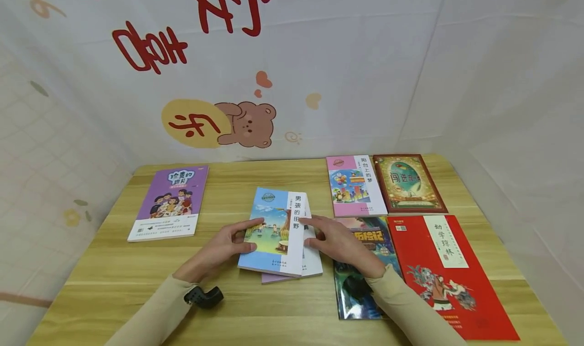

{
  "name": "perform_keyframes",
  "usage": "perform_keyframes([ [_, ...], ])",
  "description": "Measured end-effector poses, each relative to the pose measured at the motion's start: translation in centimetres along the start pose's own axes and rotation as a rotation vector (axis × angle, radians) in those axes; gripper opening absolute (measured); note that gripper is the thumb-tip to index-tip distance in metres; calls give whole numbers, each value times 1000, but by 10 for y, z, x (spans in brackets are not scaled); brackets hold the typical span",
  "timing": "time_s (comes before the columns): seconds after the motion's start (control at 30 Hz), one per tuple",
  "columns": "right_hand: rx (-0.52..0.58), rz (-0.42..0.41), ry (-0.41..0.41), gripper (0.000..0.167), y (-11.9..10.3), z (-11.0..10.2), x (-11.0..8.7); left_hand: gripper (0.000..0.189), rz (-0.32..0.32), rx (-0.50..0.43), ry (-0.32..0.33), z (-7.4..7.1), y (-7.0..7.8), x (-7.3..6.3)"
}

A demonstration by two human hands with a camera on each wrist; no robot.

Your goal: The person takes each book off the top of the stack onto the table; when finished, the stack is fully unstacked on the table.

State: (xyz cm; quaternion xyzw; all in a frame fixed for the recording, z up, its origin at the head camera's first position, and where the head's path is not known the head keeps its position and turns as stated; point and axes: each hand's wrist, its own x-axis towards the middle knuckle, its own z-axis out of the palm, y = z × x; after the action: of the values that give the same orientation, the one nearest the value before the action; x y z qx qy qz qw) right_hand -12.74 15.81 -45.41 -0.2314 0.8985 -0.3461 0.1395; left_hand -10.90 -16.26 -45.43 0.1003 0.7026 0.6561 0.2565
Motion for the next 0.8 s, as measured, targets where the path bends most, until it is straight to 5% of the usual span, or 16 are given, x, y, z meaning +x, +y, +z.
perform_keyframes([
  [0.3, -12, 31, -5, 62, -1, -1, 1, 64, 53, -12, 54, 2, -3, -13],
  [0.57, -71, 50, -3, 58, -2, 0, 1, 64, 86, -41, 168, -8, -4, -29],
  [0.8, -92, 33, -2, 56, 0, 0, 1, 66, 194, -22, 192, -22, 3, -39],
])
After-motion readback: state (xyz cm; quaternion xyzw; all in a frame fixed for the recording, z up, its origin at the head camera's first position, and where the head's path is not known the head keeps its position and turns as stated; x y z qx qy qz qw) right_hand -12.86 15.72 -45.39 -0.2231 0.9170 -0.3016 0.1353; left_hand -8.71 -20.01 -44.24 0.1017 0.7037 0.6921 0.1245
